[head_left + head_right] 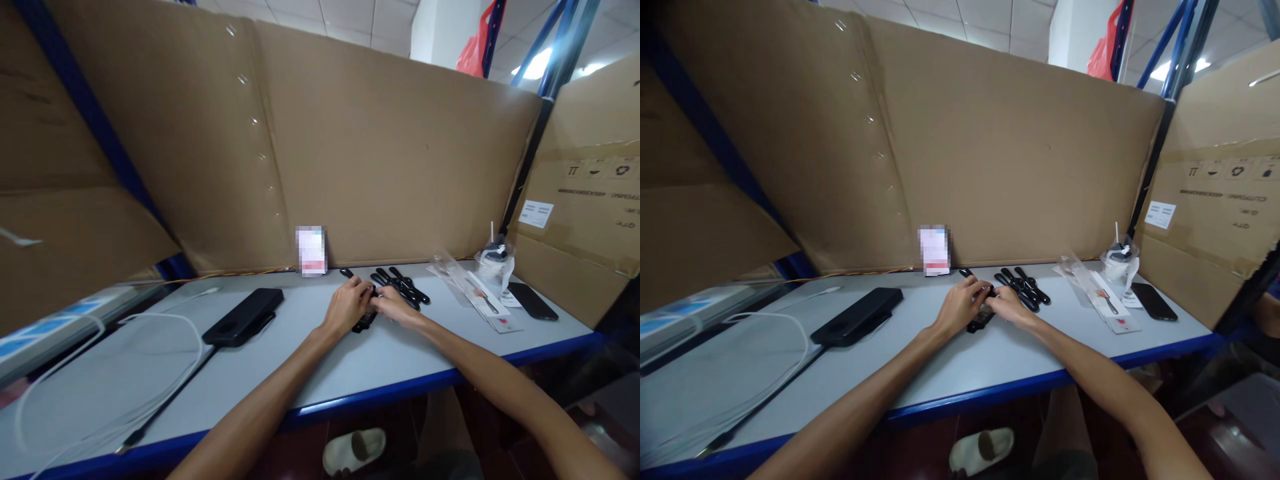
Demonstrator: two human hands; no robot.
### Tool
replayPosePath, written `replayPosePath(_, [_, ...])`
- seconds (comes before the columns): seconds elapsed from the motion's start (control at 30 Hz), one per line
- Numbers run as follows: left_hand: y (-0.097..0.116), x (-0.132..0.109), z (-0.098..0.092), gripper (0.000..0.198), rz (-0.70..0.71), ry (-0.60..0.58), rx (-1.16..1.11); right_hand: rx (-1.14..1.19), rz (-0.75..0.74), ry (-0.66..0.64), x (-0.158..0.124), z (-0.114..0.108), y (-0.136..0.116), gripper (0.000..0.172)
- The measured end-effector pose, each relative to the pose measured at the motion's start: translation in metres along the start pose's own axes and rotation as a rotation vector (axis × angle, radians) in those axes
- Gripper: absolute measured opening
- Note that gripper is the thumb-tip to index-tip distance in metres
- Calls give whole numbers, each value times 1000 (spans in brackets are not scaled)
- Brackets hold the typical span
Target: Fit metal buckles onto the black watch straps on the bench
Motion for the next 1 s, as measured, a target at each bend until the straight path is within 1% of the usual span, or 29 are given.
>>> replayPosePath(0.17, [-2,1,4,22,24,37,-35,18,-7,-11,0,4,3,5])
replayPosePath(0.27, [-5,1,4,28,32,86,-99,53,-7,-34,-1,8,4,6])
replayPosePath(0.33, [-6,1,4,25,47,98,-124,93,-7,-50,-2,9,4,5])
replayPosePath(0.4, [-4,0,4,23,72,99,-114,128,-4,-55,-2,10,5,3])
replayPosePath(0.5, [1,-1,3,25,100,90,-79,146,12,-53,-2,9,7,8])
replayPosePath(0.6, [5,-1,2,19,112,64,-81,160,13,-52,-2,10,9,11])
replayPosePath(0.73, [5,0,-1,13,61,60,-64,175,-3,-46,-3,10,9,13])
replayPosePath(0.87, [1,0,-5,26,-23,70,-61,209,24,-38,-2,9,11,15])
replayPosePath(0.93, [-2,0,-6,21,-50,60,-32,219,32,-38,-3,8,10,18])
replayPosePath(1.0, [-2,0,-5,22,-42,46,-1,212,37,-48,-4,8,9,19])
Point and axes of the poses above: each hand's wrist, its own x-axis towards the middle knuckle, its own z-axis out of the palm, y = z × x, the point moved 7 cm from there along x, towards the middle knuckle, and after that the axes turned 1 degree about -x, right-handed, at the moved point
